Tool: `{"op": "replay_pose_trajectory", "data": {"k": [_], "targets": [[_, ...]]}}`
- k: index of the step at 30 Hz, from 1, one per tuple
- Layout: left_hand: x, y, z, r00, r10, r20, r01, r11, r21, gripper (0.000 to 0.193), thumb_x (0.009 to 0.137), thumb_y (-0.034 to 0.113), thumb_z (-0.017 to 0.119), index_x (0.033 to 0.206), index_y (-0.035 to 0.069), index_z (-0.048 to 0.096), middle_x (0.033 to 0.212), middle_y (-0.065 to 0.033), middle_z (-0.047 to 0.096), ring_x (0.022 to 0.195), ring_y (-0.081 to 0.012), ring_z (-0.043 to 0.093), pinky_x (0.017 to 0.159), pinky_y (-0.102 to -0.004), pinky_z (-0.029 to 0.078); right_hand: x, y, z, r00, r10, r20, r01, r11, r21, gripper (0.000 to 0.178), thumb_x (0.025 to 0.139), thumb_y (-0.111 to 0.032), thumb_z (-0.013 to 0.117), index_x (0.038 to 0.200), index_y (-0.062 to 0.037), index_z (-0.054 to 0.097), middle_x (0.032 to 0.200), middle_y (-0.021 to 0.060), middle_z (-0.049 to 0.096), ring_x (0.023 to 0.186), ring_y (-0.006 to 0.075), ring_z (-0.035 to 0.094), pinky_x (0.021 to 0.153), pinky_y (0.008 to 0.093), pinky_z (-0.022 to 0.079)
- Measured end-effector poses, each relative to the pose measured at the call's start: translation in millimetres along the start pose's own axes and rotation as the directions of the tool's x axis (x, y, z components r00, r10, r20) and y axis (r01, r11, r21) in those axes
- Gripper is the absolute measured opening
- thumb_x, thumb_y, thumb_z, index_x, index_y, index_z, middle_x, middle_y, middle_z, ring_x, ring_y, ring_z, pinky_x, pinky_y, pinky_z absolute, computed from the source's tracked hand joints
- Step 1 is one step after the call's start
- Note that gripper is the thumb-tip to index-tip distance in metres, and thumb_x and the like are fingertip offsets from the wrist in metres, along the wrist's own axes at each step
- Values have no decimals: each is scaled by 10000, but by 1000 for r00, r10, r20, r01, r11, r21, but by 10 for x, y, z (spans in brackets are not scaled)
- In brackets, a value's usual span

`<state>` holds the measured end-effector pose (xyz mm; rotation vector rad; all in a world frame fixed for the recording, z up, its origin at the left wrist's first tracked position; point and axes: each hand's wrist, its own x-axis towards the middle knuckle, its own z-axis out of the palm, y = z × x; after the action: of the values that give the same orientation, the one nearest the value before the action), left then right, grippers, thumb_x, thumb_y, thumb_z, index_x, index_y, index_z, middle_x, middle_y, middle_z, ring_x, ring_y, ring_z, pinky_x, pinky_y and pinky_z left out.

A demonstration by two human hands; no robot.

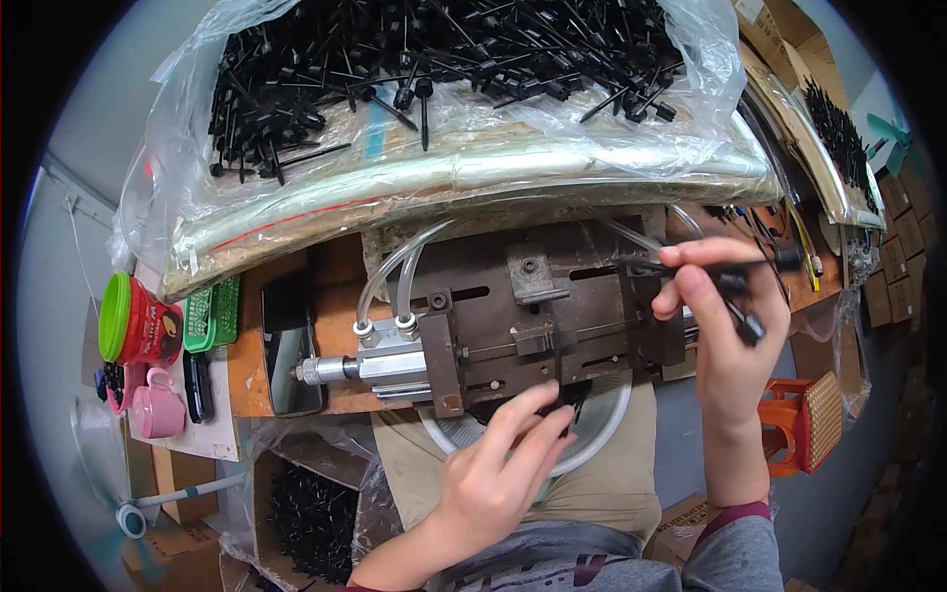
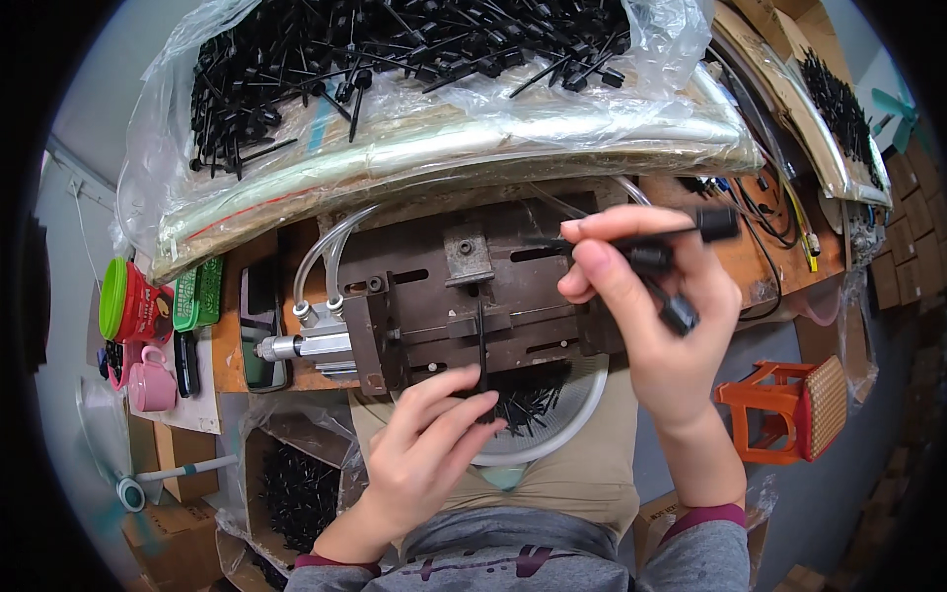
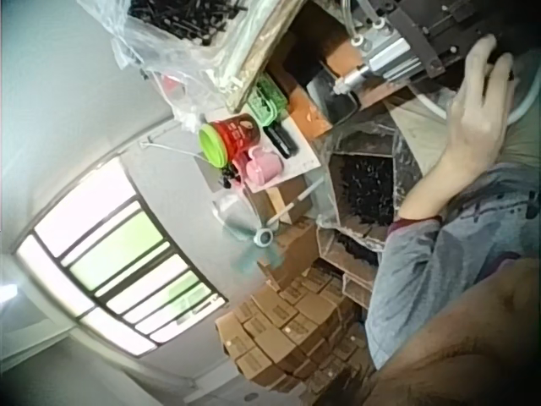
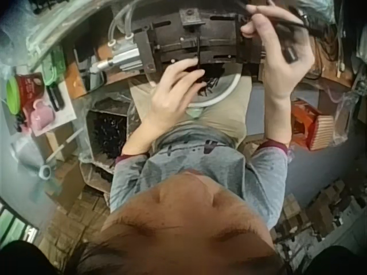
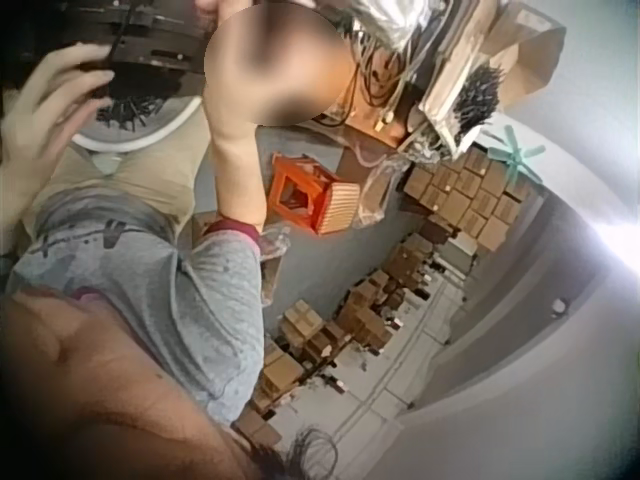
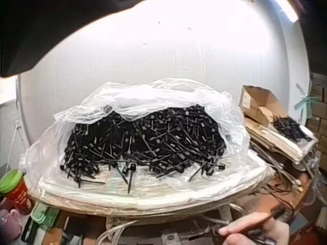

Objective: Manually assemble black plastic components using a pneumatic jig or vice.

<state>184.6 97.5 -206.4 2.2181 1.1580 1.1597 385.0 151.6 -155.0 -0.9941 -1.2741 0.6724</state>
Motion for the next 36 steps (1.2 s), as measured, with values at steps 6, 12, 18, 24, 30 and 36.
{"op": "replay_pose_trajectory", "data": {"k": [6, 12, 18, 24, 30, 36], "targets": [[51, -129, 158, 994, 76, 82, -99, 936, 338, 255, 698, 104, 821, 922, 20, 732, 1237, -130, 686, 573, -138, 630, 517, -245, 464, -143, 70, -111, 881, -426, 205, 465, 707, -533, 293, 774, 87, 754, 1048, 10, 683, 993, 168, 714, 880, 261, 707, 759, 318, 577], [140, -99, 142, 994, 49, 96, -82, 924, 373, 259, 690, 133, 830, 912, 43, 732, 1230, -109, 693, 539, -123, 598, 496, -235, 423, -209, 21, -211, 803, -477, 357, 595, 617, -515, 280, 766, 27, 757, 1036, 22, 685, 1066, 195, 712, 865, 275, 714, 741, 334, 587], [203, -80, 64, 992, 3, 128, -35, 969, 245, 317, 686, 102, 844, 977, 29, 740, 1189, -125, 704, 617, -140, 649, 534, -254, 490, -310, 114, -214, 739, -505, 446, 671, 492, -554, 272, 692, -8, 756, 956, 49, 720, 1019, 194, 707, 705, 257, 677, 595, 317, 554], [119, 64, -154, 996, -8, 94, 42, 930, -366, 490, 672, -29, 837, 1148, 19, 729, 1022, -135, 727, 751, -172, 701, 650, -271, 583, -415, 211, -101, 651, -524, 549, 759, 454, -466, 269, 678, -2, 735, 933, 84, 715, 1009, 226, 705, 707, 241, 676, 660, 349, 603], [75, 94, -144, 998, -41, 45, 55, 924, -379, 370, 660, 14, 852, 1018, 20, 759, 948, -98, 719, 788, -192, 699, 674, -279, 577, -393, 146, -52, 639, -482, 600, 767, 461, -446, 270, 731, -32, 693, 973, 84, 721, 1030, 224, 709, 805, 268, 713, 766, 368, 618], [47, -45, 17, 998, 54, 25, -56, 990, 129, 316, 651, 49, 835, 952, 19, 747, 1109, -136, 712, 815, -218, 698, 695, -304, 565, -411, 231, -137, 795, -435, 423, 606, 573, -551, 329, 719, 37, 669, 1042, 81, 712, 1116, 216, 692, 935, 310, 721, 818, 371, 613]]}}
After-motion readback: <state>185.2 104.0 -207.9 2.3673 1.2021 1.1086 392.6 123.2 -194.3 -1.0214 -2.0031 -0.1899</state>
